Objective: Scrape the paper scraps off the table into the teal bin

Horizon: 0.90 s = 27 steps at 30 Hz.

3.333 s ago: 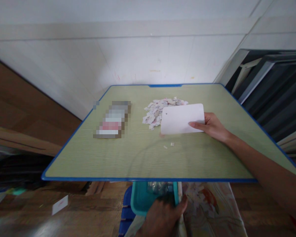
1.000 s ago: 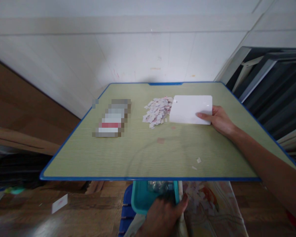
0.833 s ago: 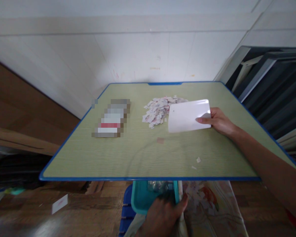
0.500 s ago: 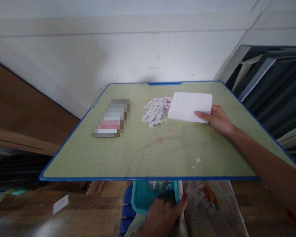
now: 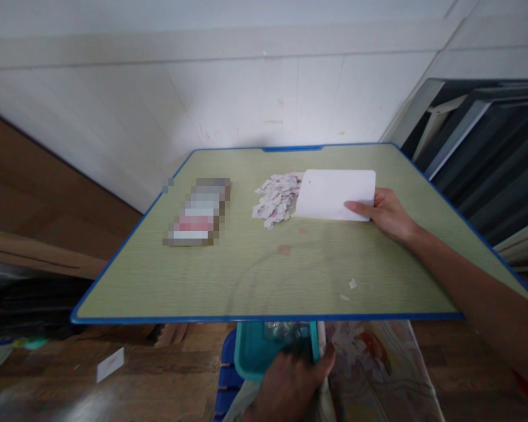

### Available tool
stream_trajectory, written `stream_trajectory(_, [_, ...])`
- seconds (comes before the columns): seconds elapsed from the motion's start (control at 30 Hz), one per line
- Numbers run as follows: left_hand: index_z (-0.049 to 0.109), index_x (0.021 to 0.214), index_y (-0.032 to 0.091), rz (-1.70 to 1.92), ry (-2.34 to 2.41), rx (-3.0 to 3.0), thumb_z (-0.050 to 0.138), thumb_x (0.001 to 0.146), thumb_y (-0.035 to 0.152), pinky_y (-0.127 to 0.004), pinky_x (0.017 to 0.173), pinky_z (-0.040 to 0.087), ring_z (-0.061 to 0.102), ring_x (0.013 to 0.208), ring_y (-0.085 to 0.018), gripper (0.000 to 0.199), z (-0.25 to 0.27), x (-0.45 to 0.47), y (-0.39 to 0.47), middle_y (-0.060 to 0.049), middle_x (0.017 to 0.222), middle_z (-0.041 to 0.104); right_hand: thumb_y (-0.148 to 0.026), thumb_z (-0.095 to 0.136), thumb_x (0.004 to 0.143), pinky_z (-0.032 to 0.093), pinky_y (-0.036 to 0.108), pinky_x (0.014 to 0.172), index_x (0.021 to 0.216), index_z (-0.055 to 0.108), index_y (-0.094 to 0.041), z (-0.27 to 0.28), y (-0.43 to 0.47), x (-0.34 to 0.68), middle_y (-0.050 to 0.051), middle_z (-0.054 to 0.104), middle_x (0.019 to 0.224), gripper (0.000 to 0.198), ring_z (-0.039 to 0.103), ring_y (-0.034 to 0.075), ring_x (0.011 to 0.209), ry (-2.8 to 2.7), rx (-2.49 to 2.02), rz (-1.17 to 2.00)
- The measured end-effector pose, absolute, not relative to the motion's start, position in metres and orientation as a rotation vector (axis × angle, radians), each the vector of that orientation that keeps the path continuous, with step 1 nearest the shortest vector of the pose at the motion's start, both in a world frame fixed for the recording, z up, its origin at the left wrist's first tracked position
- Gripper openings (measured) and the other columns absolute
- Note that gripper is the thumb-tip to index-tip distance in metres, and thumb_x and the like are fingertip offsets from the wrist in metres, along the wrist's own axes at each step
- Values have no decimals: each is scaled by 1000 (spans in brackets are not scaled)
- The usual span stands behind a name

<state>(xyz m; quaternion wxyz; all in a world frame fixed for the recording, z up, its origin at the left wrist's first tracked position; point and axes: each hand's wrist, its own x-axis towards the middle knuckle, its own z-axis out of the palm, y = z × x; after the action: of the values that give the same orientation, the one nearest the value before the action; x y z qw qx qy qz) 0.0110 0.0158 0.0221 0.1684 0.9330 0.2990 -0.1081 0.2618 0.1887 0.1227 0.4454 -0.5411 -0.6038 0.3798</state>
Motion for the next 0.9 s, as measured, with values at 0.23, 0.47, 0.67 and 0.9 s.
stream_trajectory(0.23, [10,126,26,-299,880,2645,40,78,14,-32,55,42,54,66,-20,58,23,10,15,-4,77,57,-38,60,62,46,32,66,88,62,-19,123,191,263,3,63,91,32,59,19,75,-1541,-1374,879])
stream_trajectory(0.47, [14,125,26,-263,871,2650,38,79,15,-31,53,41,53,63,-20,53,24,11,16,-3,72,55,-37,59,63,46,29,59,86,62,-16,124,189,263,3,64,84,31,58,18,69,-1694,-1404,884])
stream_trajectory(0.67, [10,126,25,-316,847,2654,39,78,14,-31,54,41,52,64,-20,57,24,10,16,-4,77,56,-37,59,62,46,28,58,80,63,-17,125,186,259,2,64,80,28,59,18,67,-1738,-1381,917])
stream_trajectory(0.9, [10,126,27,-309,886,2649,40,77,15,-30,53,41,53,62,-20,59,19,10,14,-2,73,56,-37,57,65,47,33,64,93,60,-19,125,186,252,3,63,91,33,58,20,75,-1677,-1343,845])
